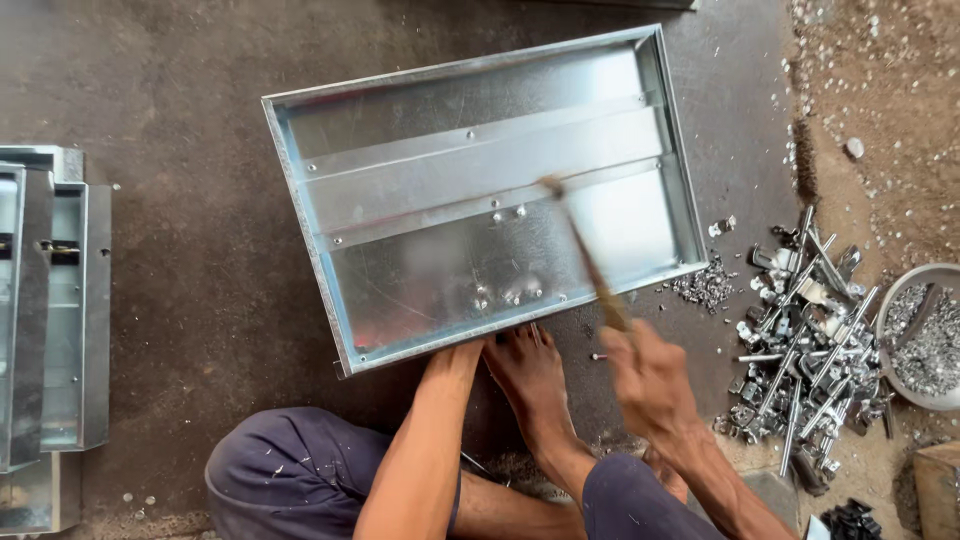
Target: The person assembles metal enclosures by hammering components into place, securing latches, and checking the fit of doors and frames.
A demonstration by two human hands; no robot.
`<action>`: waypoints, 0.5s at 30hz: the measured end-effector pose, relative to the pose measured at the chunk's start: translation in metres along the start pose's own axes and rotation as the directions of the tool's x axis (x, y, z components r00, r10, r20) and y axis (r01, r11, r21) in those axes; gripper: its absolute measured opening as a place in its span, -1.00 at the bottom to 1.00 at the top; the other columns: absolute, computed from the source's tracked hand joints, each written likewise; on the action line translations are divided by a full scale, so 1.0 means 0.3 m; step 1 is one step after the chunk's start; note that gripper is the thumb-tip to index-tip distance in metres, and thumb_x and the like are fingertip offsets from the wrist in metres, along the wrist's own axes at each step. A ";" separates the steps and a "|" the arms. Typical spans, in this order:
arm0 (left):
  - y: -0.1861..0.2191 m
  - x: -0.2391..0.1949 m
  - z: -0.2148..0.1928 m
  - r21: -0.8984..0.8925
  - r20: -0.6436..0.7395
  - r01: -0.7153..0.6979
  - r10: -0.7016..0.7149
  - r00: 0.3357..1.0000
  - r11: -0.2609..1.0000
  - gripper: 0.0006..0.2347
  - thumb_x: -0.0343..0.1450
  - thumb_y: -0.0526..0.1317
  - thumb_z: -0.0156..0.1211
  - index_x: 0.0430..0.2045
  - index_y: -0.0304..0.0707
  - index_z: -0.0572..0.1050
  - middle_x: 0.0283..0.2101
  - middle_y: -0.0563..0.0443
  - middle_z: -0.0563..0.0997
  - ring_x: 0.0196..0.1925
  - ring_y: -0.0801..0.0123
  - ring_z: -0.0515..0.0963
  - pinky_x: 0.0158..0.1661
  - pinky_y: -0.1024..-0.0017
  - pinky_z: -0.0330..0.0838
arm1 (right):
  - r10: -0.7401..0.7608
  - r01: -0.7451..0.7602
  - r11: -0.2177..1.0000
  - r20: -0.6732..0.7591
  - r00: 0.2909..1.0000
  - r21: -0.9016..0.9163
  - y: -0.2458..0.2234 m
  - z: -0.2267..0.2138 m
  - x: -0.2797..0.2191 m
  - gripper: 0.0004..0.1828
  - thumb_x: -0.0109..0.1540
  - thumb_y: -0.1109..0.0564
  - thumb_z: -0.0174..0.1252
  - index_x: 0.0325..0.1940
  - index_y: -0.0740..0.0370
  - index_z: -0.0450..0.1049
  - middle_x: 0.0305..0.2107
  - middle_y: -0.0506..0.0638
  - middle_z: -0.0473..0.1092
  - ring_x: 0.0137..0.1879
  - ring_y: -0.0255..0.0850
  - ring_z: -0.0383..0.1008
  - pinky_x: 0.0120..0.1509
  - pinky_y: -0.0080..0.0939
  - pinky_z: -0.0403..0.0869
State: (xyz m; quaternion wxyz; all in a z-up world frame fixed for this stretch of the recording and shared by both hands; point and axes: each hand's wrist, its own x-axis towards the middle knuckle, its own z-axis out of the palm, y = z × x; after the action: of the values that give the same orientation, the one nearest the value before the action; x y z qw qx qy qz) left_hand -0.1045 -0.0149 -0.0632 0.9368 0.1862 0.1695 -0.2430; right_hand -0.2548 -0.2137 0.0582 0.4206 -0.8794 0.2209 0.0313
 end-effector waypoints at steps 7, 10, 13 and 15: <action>-0.017 -0.010 -0.008 -0.061 -0.007 -0.004 0.004 1.000 0.998 -0.45 0.35 0.08 0.12 0.27 0.06 0.28 0.28 -0.33 0.19 0.30 -0.17 0.23 0.19 -0.22 0.31 | -0.058 0.057 0.997 -0.029 0.998 -0.042 0.011 0.030 0.004 -0.44 0.37 -0.25 -0.10 -0.46 0.26 0.28 -0.78 -0.06 0.17 -0.70 -0.29 0.10 -0.68 -0.16 0.15; 0.012 -0.001 0.011 -0.068 -0.007 -0.021 0.020 1.000 0.997 -0.44 0.34 0.08 0.13 0.28 0.07 0.28 0.29 -0.33 0.18 0.31 -0.18 0.22 0.19 -0.22 0.31 | -0.026 0.026 0.993 0.002 1.000 -0.112 0.001 0.039 0.025 -0.41 0.38 -0.29 -0.10 -0.49 0.21 0.29 -0.77 -0.10 0.18 -0.67 -0.33 0.09 -0.65 -0.19 0.14; -0.016 -0.033 -0.007 0.039 -0.037 -0.001 0.002 0.999 0.999 -0.43 0.34 0.08 0.15 0.28 0.08 0.27 0.30 -0.34 0.16 0.32 -0.19 0.21 0.19 -0.23 0.30 | -0.036 0.037 0.997 0.004 0.999 -0.075 0.028 0.033 -0.011 -0.48 0.35 -0.29 -0.13 -0.45 0.14 0.31 -0.80 -0.12 0.17 -0.70 -0.37 0.08 -0.68 -0.21 0.11; 0.005 -0.016 0.011 0.075 -0.024 -0.011 0.013 1.000 0.997 -0.42 0.33 0.07 0.15 0.29 0.09 0.27 0.30 -0.35 0.16 0.32 -0.19 0.20 0.19 -0.24 0.30 | 0.024 -0.013 0.991 0.079 0.997 -0.136 0.013 0.022 0.008 -0.46 0.39 -0.28 -0.15 -0.47 0.13 0.32 -0.76 -0.09 0.15 -0.68 -0.36 0.03 -0.69 -0.23 0.12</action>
State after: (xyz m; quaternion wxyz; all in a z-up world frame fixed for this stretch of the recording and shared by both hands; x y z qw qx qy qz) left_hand -0.1068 -0.0132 -0.0579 0.9285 0.2251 0.1705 -0.2413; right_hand -0.2533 -0.2118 0.0506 0.3682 -0.9019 0.2090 0.0856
